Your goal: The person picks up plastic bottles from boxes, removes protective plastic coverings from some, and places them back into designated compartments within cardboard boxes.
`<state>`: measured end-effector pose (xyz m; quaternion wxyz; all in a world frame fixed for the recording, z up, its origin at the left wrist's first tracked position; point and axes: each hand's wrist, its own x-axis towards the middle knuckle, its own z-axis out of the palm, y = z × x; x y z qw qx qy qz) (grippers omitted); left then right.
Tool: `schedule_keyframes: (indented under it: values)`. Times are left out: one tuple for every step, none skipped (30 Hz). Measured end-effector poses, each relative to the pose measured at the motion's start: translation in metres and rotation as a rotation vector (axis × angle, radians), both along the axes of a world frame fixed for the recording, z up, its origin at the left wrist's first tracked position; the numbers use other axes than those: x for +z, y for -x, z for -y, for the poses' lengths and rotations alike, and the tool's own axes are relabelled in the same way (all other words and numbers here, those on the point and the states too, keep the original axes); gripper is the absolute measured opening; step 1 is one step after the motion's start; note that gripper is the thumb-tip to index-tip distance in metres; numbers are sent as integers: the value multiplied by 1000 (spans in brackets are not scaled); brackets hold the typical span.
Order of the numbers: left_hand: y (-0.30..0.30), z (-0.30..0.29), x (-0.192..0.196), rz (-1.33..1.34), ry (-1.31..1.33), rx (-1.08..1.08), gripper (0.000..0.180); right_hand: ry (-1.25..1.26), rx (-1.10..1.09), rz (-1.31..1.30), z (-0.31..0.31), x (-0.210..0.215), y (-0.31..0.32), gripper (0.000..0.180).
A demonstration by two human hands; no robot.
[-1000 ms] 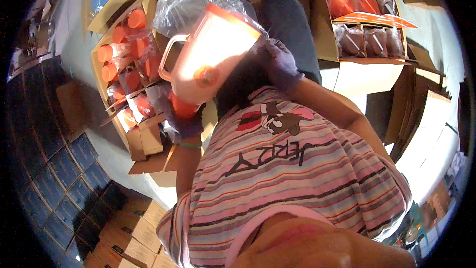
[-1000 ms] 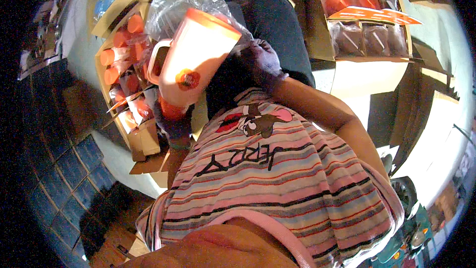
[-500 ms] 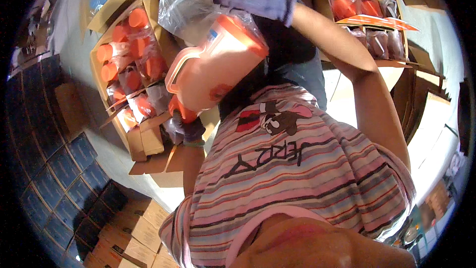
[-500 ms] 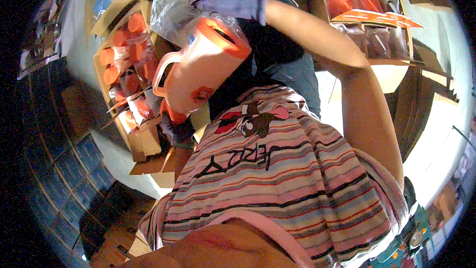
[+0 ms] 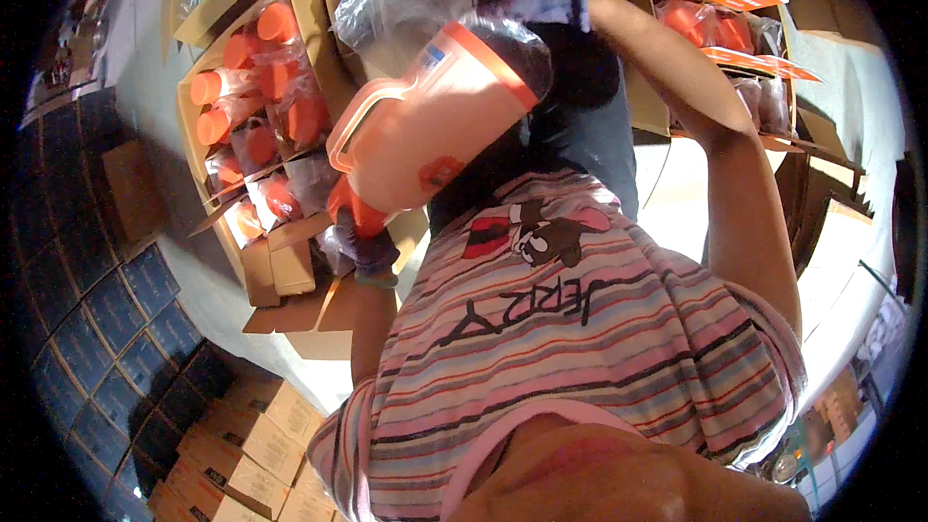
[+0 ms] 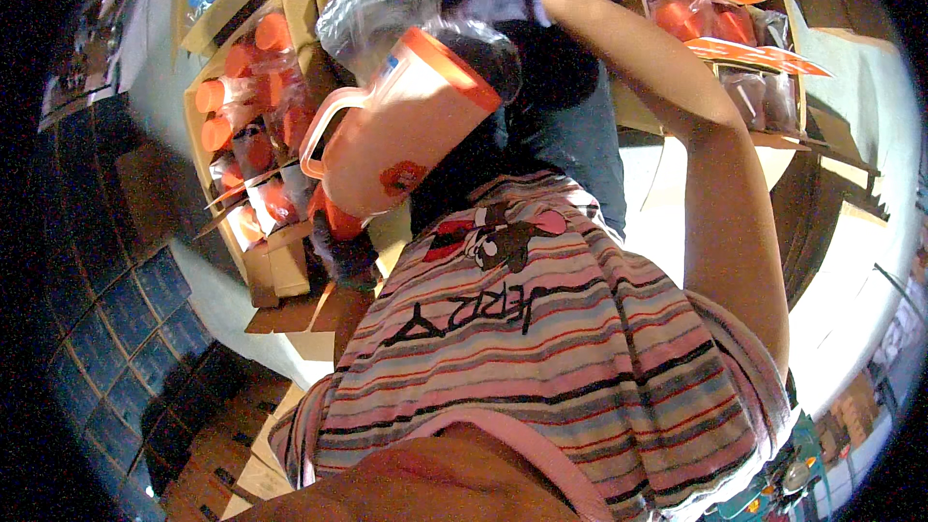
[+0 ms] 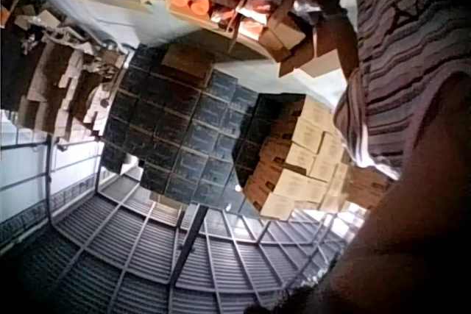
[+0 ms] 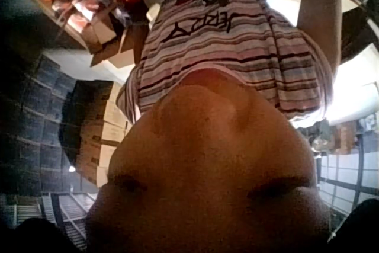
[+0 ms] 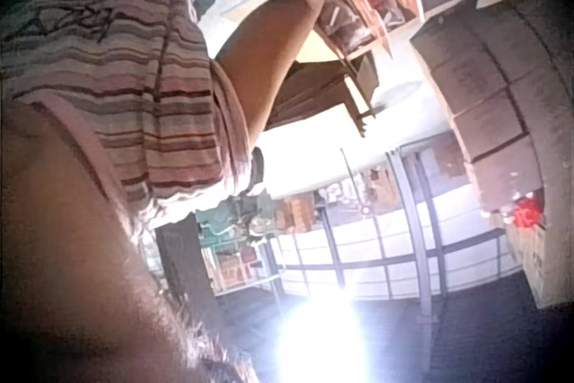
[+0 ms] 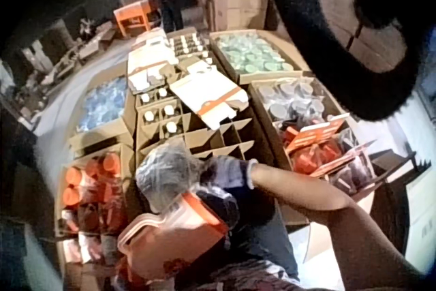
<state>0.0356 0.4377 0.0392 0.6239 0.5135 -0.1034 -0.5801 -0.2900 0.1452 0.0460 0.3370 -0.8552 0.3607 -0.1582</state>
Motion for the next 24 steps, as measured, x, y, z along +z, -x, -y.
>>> schedule_keyframes:
  values:
    - [-1, -1, -2, 47, 2, 5, 54, -342, -76, 165, 0, 14, 8, 26]
    - [-1, -1, -5, 95, 4, 4, 55, -545, -189, 357, 1, 28, 10, 18]
    - [-1, -1, -5, 142, 5, 8, 56, -504, -239, 315, 0, 49, 14, 24]
    - [0, -3, -5, 141, 5, 31, 58, -463, -289, 272, -1, 63, 18, 31]
    - [4, 3, -2, 138, 12, 31, 59, -656, -306, 639, -5, 43, 26, 19]
    - [9, 5, 6, 138, 14, 58, 61, -749, -183, 540, -11, 53, 28, 44]
    - [16, 7, 14, 179, -32, 75, 60, -755, -203, 490, -26, 62, 28, 32]
    - [30, 13, 31, 215, -77, 84, 60, -758, -231, 438, -52, 89, 23, 21]
    - [33, 14, 32, 205, -56, 92, 59, -733, -245, 409, -67, 89, 23, 23]
    - [37, 16, 33, 194, -35, 100, 59, -741, -161, 408, -72, 76, 30, 22]
    - [33, 15, 19, 135, 50, 105, 59, -508, -95, 443, -81, 63, 33, 20]
    - [34, 19, 12, 73, 135, 110, 60, -274, -28, 472, -91, 56, 31, 19]
    - [37, 21, 7, 152, 142, 141, 62, -185, -21, 401, -107, 51, 29, 17]
    - [43, 24, 5, 228, 148, 169, 64, -97, -18, 328, -126, 52, 23, 16]
    - [54, 31, 11, 307, 155, 194, 67, -115, 60, 357, -137, 48, 18, 17]
    - [66, 36, 18, 446, 143, 193, 69, -134, 137, 384, -148, 46, 14, 18]
    - [85, 46, 40, 587, 132, 201, 72, -359, 42, 454, -150, 64, 10, 18]
    - [95, 52, 52, 729, 118, 204, 75, -571, -79, 545, -153, 84, 8, 19]
    - [93, 56, 46, 883, 178, 163, 81, -640, -128, 690, -151, 84, 10, 19]
    - [92, 61, 40, 1034, 243, 130, 87, -707, -181, 836, -149, 84, 14, 19]
    - [87, 65, 36, 1294, 304, 55, 89, -911, -221, 952, -138, 92, 26, 21]
    - [83, 68, 33, 1553, 363, -24, 91, -906, -331, 1080, -134, 99, 28, 22]
    - [88, 75, 39, 1604, 434, -66, 88, -869, -333, 994, -133, 100, 32, 18]
    - [98, 84, 54, 1653, 503, -104, 84, -832, -332, 907, -132, 102, 36, 14]
